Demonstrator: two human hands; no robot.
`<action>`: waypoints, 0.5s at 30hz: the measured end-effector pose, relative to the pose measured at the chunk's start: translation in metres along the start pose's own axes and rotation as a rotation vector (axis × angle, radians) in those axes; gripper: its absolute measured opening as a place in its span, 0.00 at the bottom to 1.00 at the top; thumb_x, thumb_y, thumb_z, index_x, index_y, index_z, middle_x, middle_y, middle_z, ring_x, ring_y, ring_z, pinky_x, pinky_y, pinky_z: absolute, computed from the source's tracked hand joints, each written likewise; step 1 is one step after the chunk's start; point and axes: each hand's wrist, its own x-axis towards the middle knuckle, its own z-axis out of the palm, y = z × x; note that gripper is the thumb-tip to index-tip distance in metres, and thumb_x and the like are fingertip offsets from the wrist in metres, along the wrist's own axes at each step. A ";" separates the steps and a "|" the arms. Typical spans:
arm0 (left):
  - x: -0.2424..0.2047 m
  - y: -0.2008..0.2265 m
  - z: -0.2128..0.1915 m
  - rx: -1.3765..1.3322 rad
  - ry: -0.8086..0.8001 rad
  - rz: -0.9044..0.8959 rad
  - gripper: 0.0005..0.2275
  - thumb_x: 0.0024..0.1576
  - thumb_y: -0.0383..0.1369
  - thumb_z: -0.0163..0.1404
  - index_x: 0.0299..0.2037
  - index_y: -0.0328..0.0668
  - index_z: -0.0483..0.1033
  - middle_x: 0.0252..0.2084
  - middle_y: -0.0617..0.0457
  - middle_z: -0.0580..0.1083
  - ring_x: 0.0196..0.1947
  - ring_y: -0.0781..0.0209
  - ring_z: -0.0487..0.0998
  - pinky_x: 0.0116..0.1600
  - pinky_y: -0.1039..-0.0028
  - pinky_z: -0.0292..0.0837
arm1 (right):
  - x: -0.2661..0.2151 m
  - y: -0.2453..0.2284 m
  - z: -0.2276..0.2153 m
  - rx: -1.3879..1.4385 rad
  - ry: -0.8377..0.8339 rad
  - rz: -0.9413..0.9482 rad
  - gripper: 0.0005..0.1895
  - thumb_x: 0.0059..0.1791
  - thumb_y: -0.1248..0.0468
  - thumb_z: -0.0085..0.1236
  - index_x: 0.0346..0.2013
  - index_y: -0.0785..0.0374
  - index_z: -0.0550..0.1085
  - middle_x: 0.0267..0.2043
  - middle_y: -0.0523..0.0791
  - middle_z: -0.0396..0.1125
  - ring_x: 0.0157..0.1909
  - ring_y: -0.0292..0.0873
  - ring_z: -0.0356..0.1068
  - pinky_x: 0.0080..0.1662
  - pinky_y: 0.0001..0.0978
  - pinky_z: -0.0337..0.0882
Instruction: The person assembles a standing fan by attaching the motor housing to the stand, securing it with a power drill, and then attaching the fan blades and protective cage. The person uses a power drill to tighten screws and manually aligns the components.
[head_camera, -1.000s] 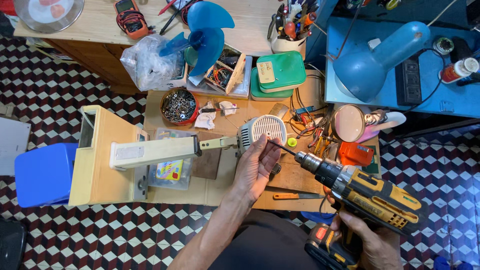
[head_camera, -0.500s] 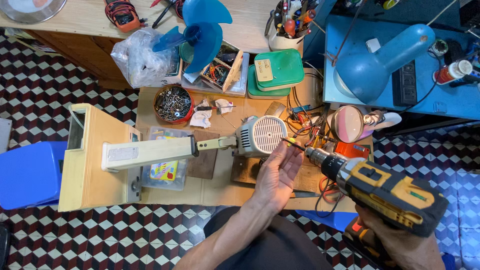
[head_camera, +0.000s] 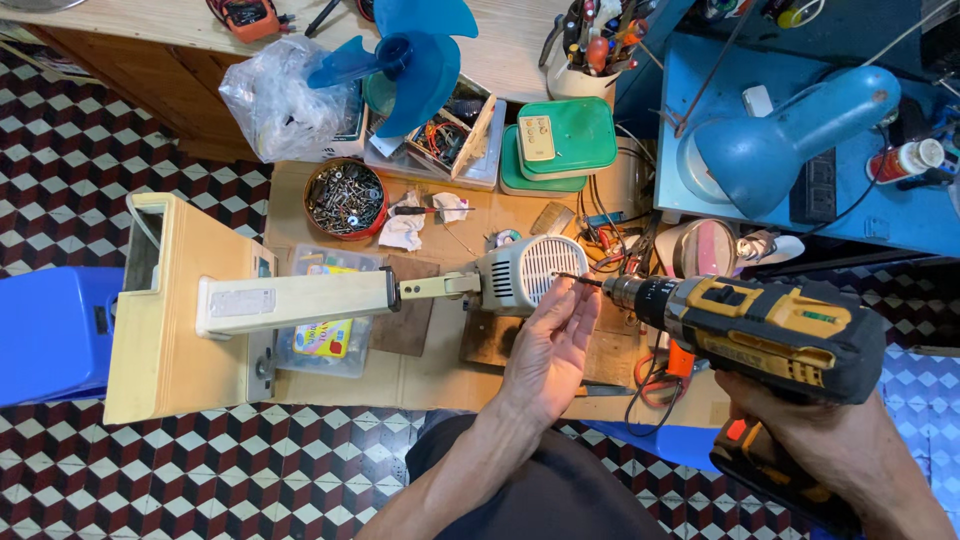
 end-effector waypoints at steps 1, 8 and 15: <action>-0.001 0.000 -0.001 0.000 0.008 -0.005 0.15 0.59 0.22 0.52 0.57 0.30 0.72 0.53 0.44 0.74 0.55 0.56 0.77 0.64 0.71 0.74 | 0.001 -0.002 -0.002 -0.032 0.001 0.039 0.20 0.39 0.71 0.67 0.45 0.66 0.78 0.38 0.46 0.77 0.37 0.39 0.76 0.39 0.35 0.78; -0.001 0.003 -0.004 -0.013 -0.002 -0.013 0.16 0.58 0.22 0.53 0.57 0.30 0.72 0.53 0.44 0.75 0.55 0.55 0.77 0.64 0.71 0.74 | 0.007 -0.009 -0.006 -0.129 -0.077 0.124 0.20 0.44 0.71 0.69 0.50 0.65 0.79 0.39 0.51 0.75 0.34 0.46 0.77 0.35 0.41 0.79; -0.004 0.008 0.002 0.011 -0.010 -0.009 0.17 0.58 0.22 0.53 0.59 0.29 0.73 0.54 0.45 0.76 0.55 0.59 0.77 0.64 0.73 0.74 | 0.019 -0.032 -0.006 -0.256 -0.153 -0.205 0.21 0.40 0.67 0.68 0.48 0.62 0.79 0.38 0.43 0.75 0.35 0.37 0.75 0.37 0.31 0.78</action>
